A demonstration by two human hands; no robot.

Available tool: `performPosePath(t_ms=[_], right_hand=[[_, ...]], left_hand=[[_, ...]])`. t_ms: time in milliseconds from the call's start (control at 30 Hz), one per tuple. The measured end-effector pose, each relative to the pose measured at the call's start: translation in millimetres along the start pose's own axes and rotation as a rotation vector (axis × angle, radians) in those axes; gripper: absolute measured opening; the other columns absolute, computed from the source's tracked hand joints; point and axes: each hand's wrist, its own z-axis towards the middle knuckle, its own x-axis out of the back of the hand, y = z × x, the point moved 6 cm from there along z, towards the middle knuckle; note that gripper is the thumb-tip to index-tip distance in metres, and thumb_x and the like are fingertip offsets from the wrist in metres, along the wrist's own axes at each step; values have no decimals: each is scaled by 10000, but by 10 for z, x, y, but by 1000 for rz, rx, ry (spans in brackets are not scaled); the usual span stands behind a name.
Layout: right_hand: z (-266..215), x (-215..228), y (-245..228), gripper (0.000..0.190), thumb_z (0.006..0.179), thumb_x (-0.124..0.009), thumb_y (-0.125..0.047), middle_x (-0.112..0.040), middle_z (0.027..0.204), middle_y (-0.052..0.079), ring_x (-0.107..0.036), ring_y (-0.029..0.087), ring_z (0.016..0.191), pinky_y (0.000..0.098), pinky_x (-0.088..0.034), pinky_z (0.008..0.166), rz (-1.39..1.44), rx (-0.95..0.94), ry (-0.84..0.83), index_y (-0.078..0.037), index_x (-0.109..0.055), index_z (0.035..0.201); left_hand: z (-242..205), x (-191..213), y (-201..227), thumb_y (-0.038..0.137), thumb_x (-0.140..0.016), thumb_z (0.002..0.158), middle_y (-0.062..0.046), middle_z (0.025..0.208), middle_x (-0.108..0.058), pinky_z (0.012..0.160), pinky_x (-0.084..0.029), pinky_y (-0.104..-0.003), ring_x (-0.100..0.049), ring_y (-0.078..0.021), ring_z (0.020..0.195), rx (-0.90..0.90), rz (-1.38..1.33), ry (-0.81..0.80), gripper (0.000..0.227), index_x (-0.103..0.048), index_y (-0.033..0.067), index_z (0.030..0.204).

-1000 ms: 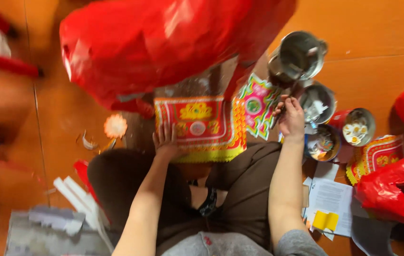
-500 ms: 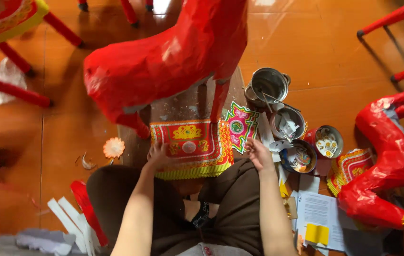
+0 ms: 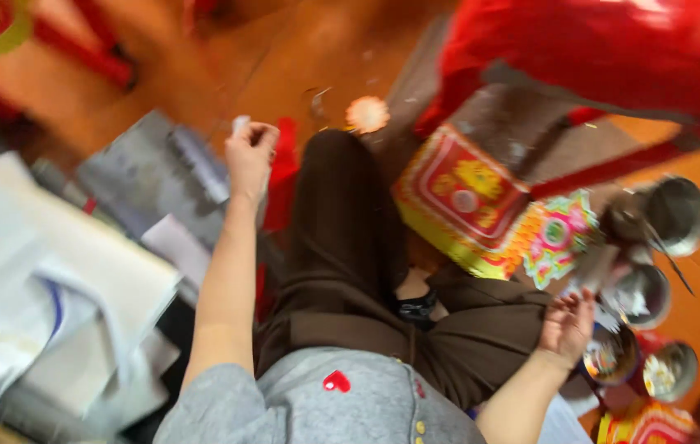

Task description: Decorate red horse statues by applying patterned paper and yellow manes using glue.

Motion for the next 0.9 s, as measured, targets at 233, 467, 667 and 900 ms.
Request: performPosePath(t_ms=[233,467,667,900], right_hand=[[-68,-296,-62,201,993,-607,-114,-579,998,48,-558,109,930,203,-501,825,-35,-24,9,-105,-637,1191],[-60,-192,-52,186,1032,-556,-121,-569,1012,42,-557,91,928,185,-499,828,-159,-2,34,-134,-613,1209],[-99,-245,-50,183,1009,-607,-134,-607,996,27,-581,83,902,177,-503,804,-188,39,78,-141,-624,1190],[-159,-480,-61,114,1021,-601,-140,-655,931,12,-605,93,832,185,-510,737,-233,81,171,-153,-623,1132]], left_hand=[[-46,1262,-1291,94,-630,886,-34,630,-629,499,-525,-230,-591,-94,527,195,-11,259,104,-634,96,782],[200,654,-1627,64,-649,735,-30,788,-723,661,-493,-381,-673,-218,742,127,538,-39,125,-711,150,802],[195,342,-1424,51,-681,847,-130,978,-521,744,-467,-458,-618,-353,849,104,628,-326,108,-660,120,927],[354,214,-1647,222,-782,781,-165,949,-567,738,-464,-474,-606,-376,871,-189,835,-396,181,-666,117,872]])
